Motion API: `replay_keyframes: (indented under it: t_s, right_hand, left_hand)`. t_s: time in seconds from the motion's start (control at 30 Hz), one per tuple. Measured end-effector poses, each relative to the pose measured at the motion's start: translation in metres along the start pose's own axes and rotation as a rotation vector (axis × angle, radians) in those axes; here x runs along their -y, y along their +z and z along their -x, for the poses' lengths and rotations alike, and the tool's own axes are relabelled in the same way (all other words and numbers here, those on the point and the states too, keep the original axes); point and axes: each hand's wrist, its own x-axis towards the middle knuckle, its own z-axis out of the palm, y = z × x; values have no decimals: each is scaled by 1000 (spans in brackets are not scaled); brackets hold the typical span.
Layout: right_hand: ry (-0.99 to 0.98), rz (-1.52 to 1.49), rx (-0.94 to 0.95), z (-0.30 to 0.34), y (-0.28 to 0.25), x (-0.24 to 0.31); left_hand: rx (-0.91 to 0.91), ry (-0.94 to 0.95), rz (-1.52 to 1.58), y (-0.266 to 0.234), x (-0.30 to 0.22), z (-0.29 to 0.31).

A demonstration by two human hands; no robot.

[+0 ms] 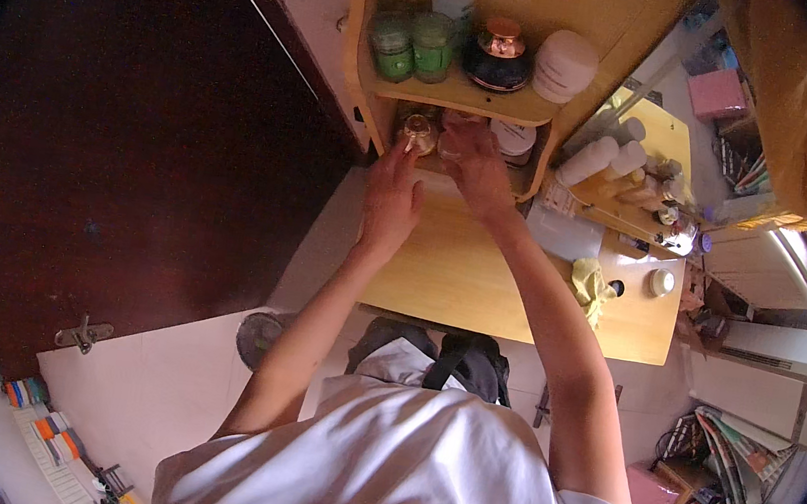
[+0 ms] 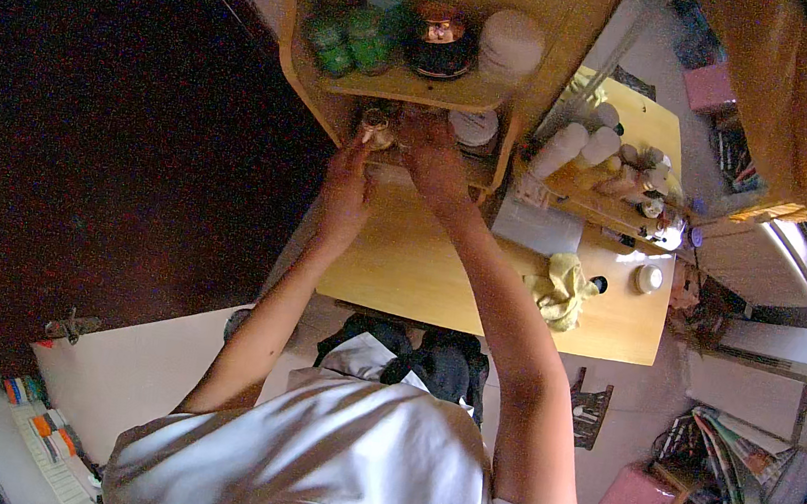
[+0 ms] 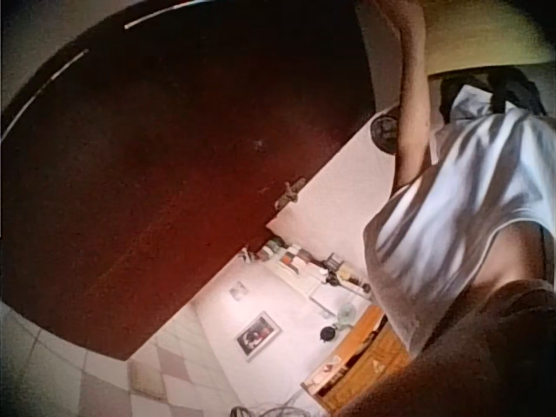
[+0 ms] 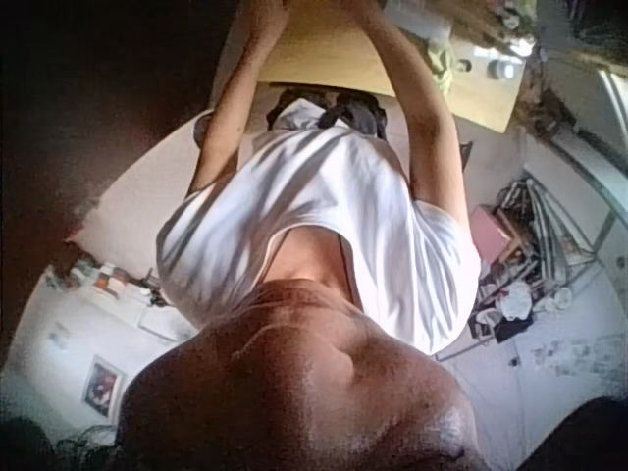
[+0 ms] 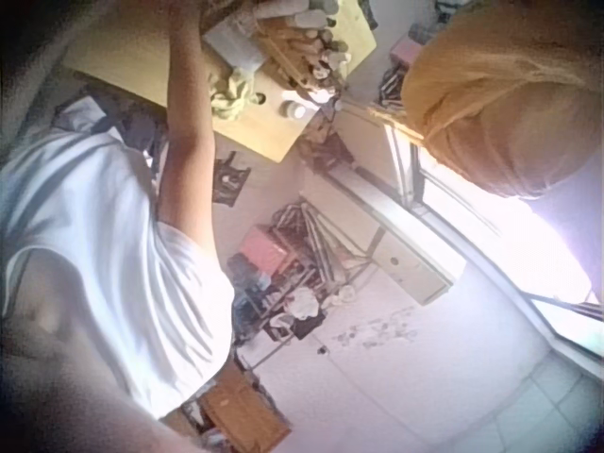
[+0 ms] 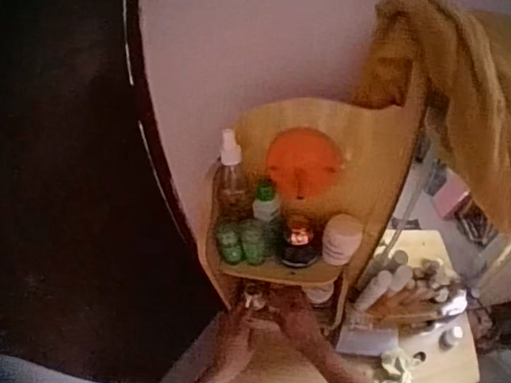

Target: The person wipes several cosmetic containers with a cloth, cleans the vanity surface, and then organizes various items into a wooden drawer.

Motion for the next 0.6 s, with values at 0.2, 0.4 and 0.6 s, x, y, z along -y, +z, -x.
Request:
replay_keyframes:
  t_s: [0.2, 0.4, 0.6]
  right_hand:
    - [109, -10, 20, -4, -4, 3]
    - [276, -29, -155, 13, -53, 9]
    - [209, -158, -289, 12, -55, 13]
  left_hand:
    - [-41, -27, -99, 25, 8, -36]
    - [-86, 12, -44, 33, 3, -37]
    - [-178, -65, 186, 42, 6, -25]
